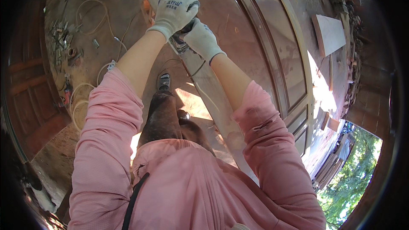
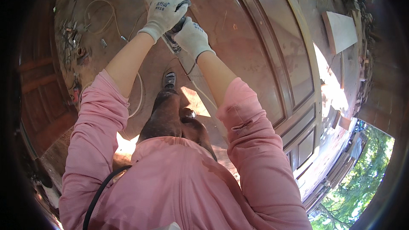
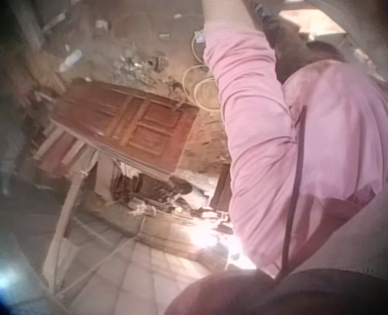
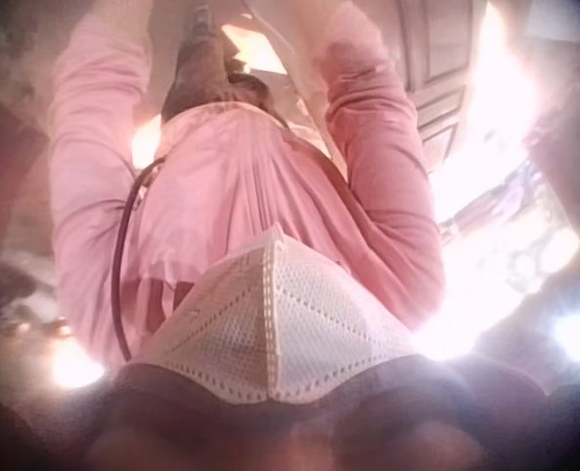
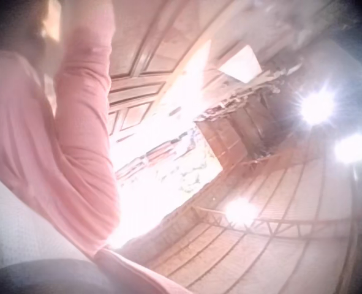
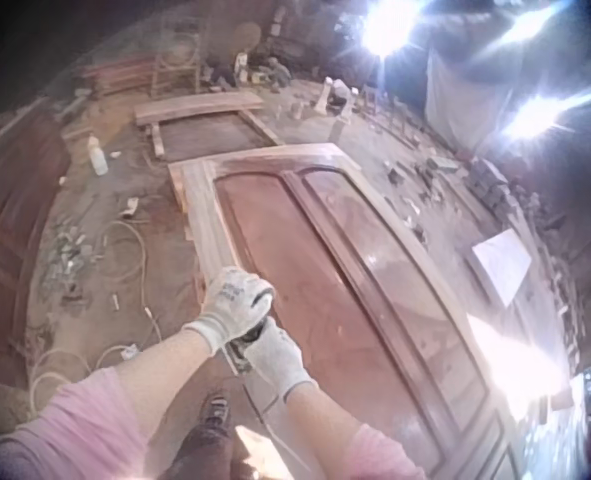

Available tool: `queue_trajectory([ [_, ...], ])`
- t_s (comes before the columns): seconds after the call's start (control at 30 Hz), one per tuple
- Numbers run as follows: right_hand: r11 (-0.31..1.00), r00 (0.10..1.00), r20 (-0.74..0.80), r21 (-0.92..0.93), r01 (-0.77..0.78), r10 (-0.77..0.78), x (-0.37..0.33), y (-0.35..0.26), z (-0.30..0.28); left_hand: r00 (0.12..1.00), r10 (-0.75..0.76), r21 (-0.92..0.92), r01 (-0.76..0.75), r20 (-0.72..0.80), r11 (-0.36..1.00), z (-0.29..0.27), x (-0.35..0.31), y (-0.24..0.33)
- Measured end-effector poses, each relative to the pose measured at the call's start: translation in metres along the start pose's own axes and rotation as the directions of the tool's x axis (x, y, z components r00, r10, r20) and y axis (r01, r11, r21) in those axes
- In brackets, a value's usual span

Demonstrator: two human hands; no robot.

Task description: The person sands a large wooden door with an electric sander, then applies wood filler to a groove using a putty knife. The person works on the door surface and edges, smoothing and filling imperfections.

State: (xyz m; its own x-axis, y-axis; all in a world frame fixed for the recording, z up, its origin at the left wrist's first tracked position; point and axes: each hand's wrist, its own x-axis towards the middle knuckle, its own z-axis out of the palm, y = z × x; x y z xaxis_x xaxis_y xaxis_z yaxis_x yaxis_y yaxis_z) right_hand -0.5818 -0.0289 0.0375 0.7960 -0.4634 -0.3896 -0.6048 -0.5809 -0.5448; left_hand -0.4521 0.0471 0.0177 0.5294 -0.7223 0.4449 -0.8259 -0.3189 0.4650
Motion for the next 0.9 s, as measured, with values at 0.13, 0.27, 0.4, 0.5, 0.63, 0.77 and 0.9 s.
queue_trajectory([
  [0.13, 1.000, 0.999, -0.032, -0.018, -0.018, 0.018, -0.031, 0.030, -0.001, 0.998, 0.056, -0.019, -0.055, 0.012, 0.998, 0.009, -0.015, 0.035],
  [0.27, 0.999, 0.997, -0.074, -0.025, -0.039, 0.037, -0.117, 0.087, -0.001, 0.995, 0.091, -0.115, -0.085, 0.044, 0.990, 0.016, -0.061, 0.120],
  [0.4, 0.996, 0.994, -0.072, -0.020, -0.083, 0.081, -0.224, 0.143, 0.006, 0.991, 0.116, -0.196, -0.100, 0.071, 0.975, 0.017, -0.127, 0.214],
  [0.5, 0.990, 0.990, -0.037, -0.027, -0.138, 0.137, -0.310, 0.187, 0.014, 0.981, 0.154, -0.258, -0.120, 0.116, 0.959, 0.014, -0.183, 0.280],
  [0.63, 0.969, 0.991, -0.019, -0.207, -0.135, 0.134, -0.418, 0.244, 0.038, 0.932, 0.282, -0.341, -0.195, 0.228, 0.920, 0.008, -0.250, 0.358],
  [0.77, 0.882, 0.998, -0.040, -0.466, -0.065, 0.053, -0.515, 0.287, 0.052, 0.773, 0.544, -0.491, -0.354, 0.327, 0.796, 0.008, -0.296, 0.417],
  [0.9, 0.800, 0.996, 0.047, -0.600, -0.027, 0.070, -0.560, 0.304, 0.053, 0.740, 0.577, -0.573, -0.321, 0.345, 0.754, 0.014, -0.317, 0.446],
])
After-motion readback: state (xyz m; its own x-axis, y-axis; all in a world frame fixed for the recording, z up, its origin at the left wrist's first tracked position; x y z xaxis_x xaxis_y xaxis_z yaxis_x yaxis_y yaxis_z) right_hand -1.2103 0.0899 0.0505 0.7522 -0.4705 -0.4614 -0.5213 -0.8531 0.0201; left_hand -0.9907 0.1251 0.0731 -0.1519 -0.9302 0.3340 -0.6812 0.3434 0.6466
